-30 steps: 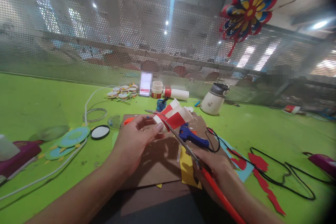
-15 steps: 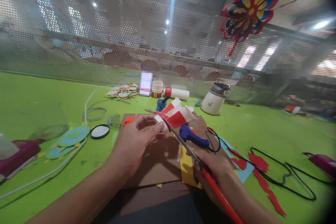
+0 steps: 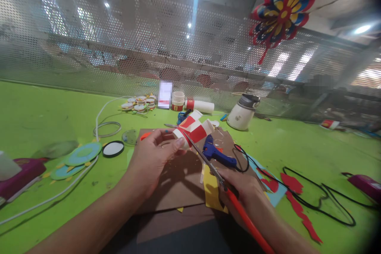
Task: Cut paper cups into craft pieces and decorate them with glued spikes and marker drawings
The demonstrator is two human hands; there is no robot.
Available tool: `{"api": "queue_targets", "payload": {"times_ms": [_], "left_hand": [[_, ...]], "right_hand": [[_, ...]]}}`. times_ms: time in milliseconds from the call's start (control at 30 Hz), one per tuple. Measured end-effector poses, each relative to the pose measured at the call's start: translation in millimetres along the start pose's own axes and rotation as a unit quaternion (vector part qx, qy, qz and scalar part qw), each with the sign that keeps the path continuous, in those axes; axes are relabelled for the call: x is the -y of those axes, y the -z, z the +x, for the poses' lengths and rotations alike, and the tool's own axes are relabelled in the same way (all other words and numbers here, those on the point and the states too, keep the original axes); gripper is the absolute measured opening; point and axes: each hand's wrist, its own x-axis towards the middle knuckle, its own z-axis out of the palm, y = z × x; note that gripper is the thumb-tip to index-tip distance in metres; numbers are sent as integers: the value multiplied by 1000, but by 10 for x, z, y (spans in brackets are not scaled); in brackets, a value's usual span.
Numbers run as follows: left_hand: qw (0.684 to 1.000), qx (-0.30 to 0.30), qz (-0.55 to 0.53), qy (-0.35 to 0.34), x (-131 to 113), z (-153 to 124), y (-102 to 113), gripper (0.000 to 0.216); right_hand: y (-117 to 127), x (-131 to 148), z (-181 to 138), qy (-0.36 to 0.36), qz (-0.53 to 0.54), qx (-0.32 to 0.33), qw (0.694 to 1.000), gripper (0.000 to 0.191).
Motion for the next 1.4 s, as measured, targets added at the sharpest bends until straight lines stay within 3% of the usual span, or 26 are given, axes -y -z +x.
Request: {"api": "queue_targets", "payload": {"times_ms": [200,433,667,833,967,1400], "left_hand": [[991,1,121,-56,-29,-3,35,42],[991,-4,115,-73,-56,-62,-10,42],[989,-1,129,-79,-40,-59,4,41],[996,10,68,-50,-17,-35,4,38],[1000,-6,-16,-21,-11,1,-4,40],[1000,-9,10,-5,-40,-34,-29,54]], "right_hand": [[55,13,48,24,11,13,1000,40],[-28,-105,-38,14,-33,-5,999,31],[18,21,-40,-5,-16,9,1000,43],[21,59,-53,-29,-30,7,999,31],[-2,-19,-46,-14,-21,7,1000,41],[0,-70,-23,13,-11,10,1000,46]]}}
